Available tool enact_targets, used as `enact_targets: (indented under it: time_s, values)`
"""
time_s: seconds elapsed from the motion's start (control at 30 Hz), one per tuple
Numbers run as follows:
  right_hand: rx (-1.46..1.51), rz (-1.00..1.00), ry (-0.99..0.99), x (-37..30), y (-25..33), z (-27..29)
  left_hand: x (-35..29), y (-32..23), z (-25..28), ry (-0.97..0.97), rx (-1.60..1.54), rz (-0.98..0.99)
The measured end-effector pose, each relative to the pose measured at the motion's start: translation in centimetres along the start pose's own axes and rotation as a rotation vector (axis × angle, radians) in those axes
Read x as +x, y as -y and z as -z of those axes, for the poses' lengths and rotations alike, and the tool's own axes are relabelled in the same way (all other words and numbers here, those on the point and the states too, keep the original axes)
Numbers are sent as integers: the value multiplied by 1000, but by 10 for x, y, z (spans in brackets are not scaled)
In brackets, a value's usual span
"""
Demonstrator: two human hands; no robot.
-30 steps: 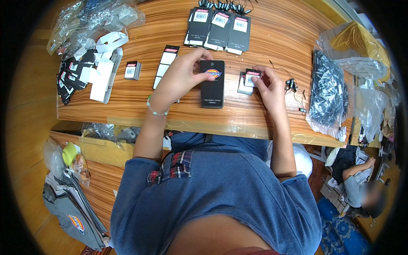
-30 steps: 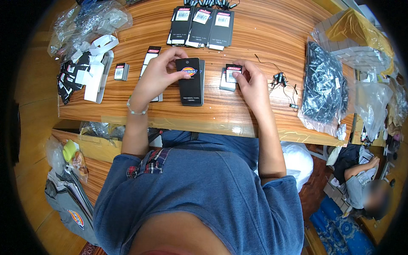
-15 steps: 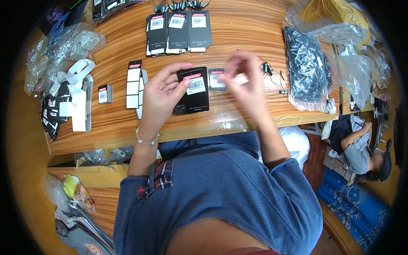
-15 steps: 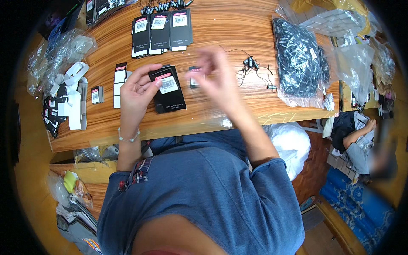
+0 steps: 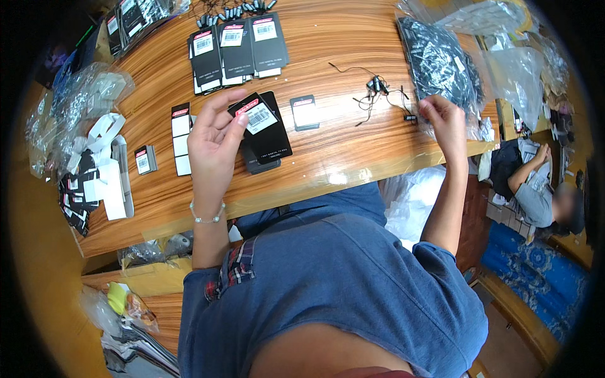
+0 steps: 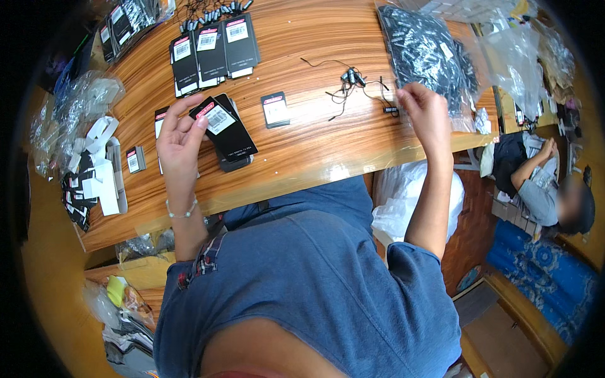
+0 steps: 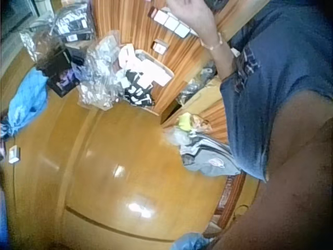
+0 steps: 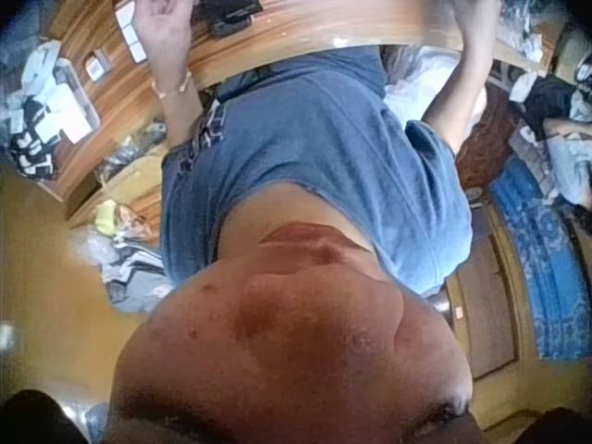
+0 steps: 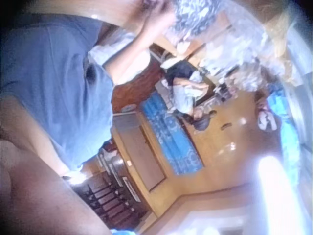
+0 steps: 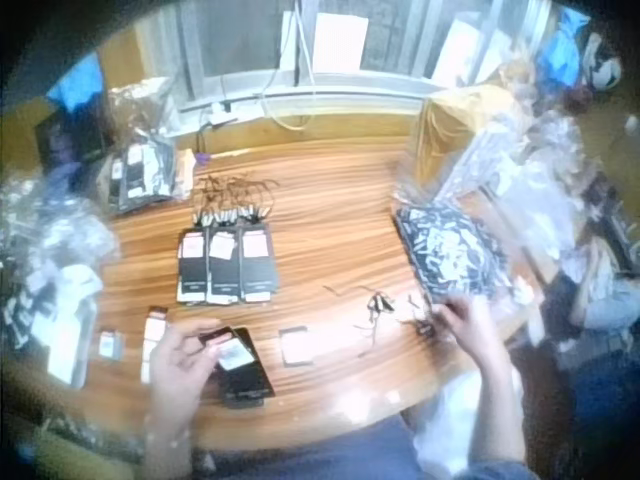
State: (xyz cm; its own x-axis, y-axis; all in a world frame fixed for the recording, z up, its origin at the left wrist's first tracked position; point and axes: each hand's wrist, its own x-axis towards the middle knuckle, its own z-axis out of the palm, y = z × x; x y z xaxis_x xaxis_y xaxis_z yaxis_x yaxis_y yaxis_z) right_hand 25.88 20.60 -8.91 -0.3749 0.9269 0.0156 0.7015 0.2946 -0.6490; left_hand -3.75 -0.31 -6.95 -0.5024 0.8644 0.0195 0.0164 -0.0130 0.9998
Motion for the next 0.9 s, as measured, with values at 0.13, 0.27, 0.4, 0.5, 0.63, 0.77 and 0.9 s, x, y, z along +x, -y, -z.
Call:
enact_targets:
  time_s: [0.13, 0.27, 0.4, 0.5, 0.63, 0.77, 0.9]
  values:
    - [-129, 62, 66, -15, 5, 3, -1, 2, 0, 12, -48, -5]
    - [-329, 298, 87, -19, 9, -5, -2, 0, -1, 38, -44, 4]
    - [-394, 301, 96, -15, 7, -6, -5, -3, -4, 69, -55, 20]
    - [-68, 351, 47, -14, 24, -1, -6, -7, -12, 159, -41, -12]
    - [239, 391, 30, -20, 63, 4, 2, -14, -17, 337, 200, -123]
    - [440, 283, 195, -36, 88, 2, 3, -33, -33, 493, 302, -393]
    - [307, 559, 287, -48, 126, -14, 0, -30, -44, 632, 164, -499]
